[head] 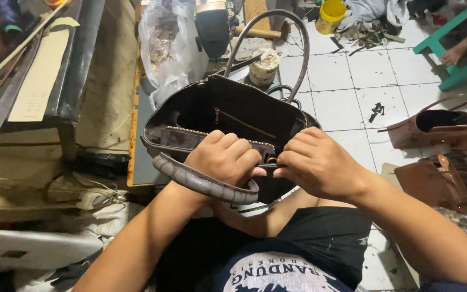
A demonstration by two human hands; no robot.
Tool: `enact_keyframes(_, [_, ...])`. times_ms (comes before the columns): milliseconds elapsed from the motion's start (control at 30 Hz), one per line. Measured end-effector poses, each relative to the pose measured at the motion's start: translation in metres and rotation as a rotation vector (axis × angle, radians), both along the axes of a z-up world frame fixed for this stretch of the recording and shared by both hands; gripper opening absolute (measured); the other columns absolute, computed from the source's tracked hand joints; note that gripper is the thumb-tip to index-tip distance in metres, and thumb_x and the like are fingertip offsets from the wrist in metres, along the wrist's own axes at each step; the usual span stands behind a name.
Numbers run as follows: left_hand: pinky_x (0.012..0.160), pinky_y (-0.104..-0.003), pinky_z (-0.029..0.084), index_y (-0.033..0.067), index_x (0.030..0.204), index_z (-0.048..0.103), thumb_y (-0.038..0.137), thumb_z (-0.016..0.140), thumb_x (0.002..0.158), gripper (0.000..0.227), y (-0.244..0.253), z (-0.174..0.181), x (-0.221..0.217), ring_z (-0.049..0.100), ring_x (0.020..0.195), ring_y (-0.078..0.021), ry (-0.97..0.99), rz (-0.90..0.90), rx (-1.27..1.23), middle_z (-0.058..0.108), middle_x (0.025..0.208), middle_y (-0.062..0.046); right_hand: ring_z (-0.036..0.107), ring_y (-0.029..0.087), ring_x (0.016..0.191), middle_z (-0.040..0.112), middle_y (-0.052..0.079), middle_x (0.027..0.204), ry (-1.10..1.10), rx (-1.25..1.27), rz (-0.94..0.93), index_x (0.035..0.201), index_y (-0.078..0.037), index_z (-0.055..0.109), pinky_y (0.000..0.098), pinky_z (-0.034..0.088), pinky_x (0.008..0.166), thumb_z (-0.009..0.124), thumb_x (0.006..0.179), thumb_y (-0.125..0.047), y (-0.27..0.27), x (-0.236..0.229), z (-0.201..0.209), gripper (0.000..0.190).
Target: Inspecting a leather handbag by checking the zipper, interior compartments, and handles
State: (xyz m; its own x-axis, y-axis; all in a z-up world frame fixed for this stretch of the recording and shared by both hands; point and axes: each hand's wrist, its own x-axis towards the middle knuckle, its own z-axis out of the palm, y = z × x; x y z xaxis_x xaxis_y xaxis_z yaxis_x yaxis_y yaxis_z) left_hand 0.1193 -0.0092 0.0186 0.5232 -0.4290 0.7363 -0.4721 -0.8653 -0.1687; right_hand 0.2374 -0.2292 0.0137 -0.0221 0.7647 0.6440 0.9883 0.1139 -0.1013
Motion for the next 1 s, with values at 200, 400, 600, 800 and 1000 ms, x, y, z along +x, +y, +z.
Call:
enact_keyframes(200, [0.065,-0.035,0.046,0.0146,0.082,0.056,0.04,0.041,0.109,0.04,0.005,-0.001,-0.003,0.054,0.066,-0.0221,-0.012,0.016,0.02,0.05,0.075,-0.002,0.06,0.027,0.071,0.058,0.006,0.078,0.002,0.032,0.01,0.088,-0.01,0.065,0.0406,0.05,0.08,0.063,0.102,-0.029,0.007,-0.003,0.007,0.023])
enact_keyframes(400, [0.066,-0.034,0.045,0.0157,0.082,0.057,0.043,0.039,0.109,0.042,0.005,0.001,-0.004,0.054,0.067,-0.0218,0.011,0.016,-0.021,0.05,0.076,-0.001,0.063,0.027,0.076,0.062,0.005,0.08,0.097,0.033,0.018,0.088,-0.011,0.069,0.0432,0.047,0.088,0.075,0.094,-0.031,0.007,-0.001,0.007,0.022])
enact_keyframes(600, [0.069,-0.034,0.046,0.0173,0.086,0.06,0.045,0.04,0.11,0.042,0.017,0.002,-0.009,0.055,0.068,-0.0211,0.031,0.043,-0.046,0.052,0.078,-0.001,0.065,0.025,0.092,0.068,0.003,0.089,0.278,-0.006,-0.028,0.1,-0.011,0.073,0.0462,0.042,0.102,0.079,0.09,-0.029,-0.017,0.012,0.005,0.022])
enact_keyframes(800, [0.07,-0.034,0.047,0.0166,0.088,0.062,0.044,0.044,0.109,0.039,0.018,0.007,-0.011,0.056,0.069,-0.0214,0.06,0.034,-0.038,0.053,0.078,-0.001,0.066,0.025,0.094,0.068,0.004,0.089,0.276,0.086,0.018,0.103,-0.01,0.076,0.0471,0.042,0.103,0.08,0.09,-0.02,-0.009,0.006,0.002,0.017])
enact_keyframes(1000, [0.071,-0.034,0.047,0.0172,0.088,0.062,0.045,0.044,0.109,0.039,0.015,0.005,-0.012,0.056,0.07,-0.0211,0.062,0.044,-0.048,0.053,0.078,-0.001,0.064,0.023,0.082,0.065,0.001,0.082,0.219,0.144,0.004,0.094,-0.013,0.076,0.0435,0.046,0.096,0.076,0.095,-0.019,0.0,0.002,-0.013,0.007])
